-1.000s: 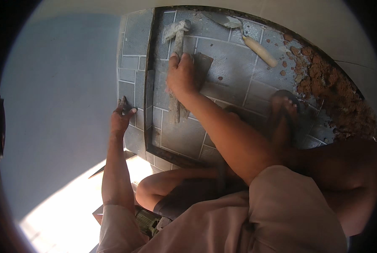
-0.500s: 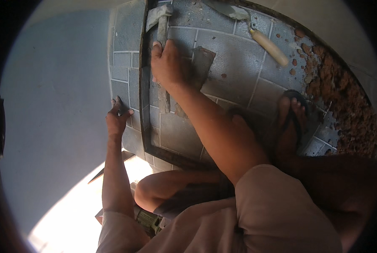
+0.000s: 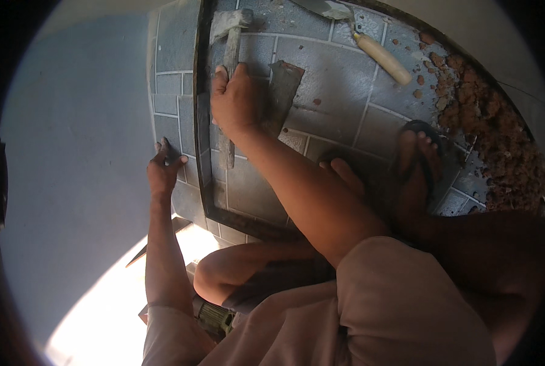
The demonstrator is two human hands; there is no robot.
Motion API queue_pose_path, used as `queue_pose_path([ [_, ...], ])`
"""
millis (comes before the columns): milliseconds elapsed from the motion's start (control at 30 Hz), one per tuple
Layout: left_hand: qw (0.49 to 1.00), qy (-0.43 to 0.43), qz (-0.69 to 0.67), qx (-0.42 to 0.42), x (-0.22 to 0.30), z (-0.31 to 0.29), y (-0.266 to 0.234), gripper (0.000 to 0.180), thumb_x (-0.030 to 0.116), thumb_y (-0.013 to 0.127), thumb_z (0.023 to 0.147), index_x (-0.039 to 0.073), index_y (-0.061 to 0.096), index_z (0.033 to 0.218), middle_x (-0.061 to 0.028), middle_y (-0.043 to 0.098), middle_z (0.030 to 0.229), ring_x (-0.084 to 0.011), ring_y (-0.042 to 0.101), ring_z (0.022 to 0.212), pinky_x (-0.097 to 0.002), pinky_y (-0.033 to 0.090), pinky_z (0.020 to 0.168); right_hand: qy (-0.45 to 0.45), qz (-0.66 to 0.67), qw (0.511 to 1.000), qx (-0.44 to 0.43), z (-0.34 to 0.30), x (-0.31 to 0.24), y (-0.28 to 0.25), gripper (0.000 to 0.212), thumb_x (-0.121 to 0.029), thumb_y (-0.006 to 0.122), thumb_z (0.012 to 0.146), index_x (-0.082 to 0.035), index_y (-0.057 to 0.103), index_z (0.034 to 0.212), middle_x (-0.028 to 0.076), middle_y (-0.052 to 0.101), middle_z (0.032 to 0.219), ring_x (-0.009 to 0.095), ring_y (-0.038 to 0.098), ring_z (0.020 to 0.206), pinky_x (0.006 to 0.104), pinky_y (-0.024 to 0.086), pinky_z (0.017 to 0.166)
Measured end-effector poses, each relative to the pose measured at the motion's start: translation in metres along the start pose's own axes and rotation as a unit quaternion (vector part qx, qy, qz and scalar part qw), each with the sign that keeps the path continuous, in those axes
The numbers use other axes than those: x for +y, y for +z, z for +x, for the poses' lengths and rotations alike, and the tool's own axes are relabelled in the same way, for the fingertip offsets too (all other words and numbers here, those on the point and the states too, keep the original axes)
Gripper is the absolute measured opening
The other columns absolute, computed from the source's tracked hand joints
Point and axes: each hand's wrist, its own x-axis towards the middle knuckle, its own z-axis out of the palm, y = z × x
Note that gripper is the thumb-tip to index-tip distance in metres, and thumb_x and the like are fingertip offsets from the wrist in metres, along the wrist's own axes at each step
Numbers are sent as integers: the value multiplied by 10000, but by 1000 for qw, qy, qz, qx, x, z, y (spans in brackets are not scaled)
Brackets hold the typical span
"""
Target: The person sits on the floor and uses a trowel to scoop grout from a bucket, then applies it to the gaps between floor tiles. They use a hammer to tap the tiles into place and a trowel to smooth the grout lines.
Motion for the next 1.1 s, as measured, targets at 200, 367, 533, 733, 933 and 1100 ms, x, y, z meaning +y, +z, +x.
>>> queue_pose_path([
  [200,999,-28,-1,-14,-6,1,1,924,203,951,736,83,535,1552,-327,456,1569,-371,463,1498,-396,417,1218,5,-40,999,-24,3,5,-3,340,-273,578,1080,45,546,964,217,656,650,352,702,501,435,557,406],
  [367,1000,-12,11,-4,-5,1,1,916,181,943,747,81,526,1557,-323,450,1576,-360,446,1512,-395,407,1227,4,-61,996,-58,10,9,-7,343,-286,588,1078,41,548,983,220,664,674,349,702,503,426,564,408],
  [533,1000,-14,-13,-5,0,0,0,911,167,937,751,64,522,1555,-327,447,1576,-360,431,1521,-390,399,1230,35,-32,996,-70,18,2,-8,369,-308,586,1078,48,550,987,233,672,716,349,706,513,416,579,423],
  [733,1000,7,-15,6,-3,1,2,904,158,934,753,52,523,1552,-342,444,1571,-370,424,1527,-384,394,1231,24,-6,997,-72,34,1,-6,420,-353,559,1088,61,573,1022,177,651,625,314,693,476,424,548,425],
  [933,1000,1,-23,0,-4,-1,2,910,142,936,750,37,519,1552,-350,440,1571,-370,425,1530,-390,395,1230,12,34,998,-58,36,-8,-14,390,-322,590,1082,55,546,993,148,593,578,287,657,442,431,526,406],
  [1100,999,3,-37,1,-3,-1,3,911,138,931,759,41,510,1560,-348,427,1584,-359,415,1539,-390,387,1236,94,169,972,-135,54,1,-22,296,-306,612,1092,-43,531,982,72,556,690,191,553,440,389,483,363],
])
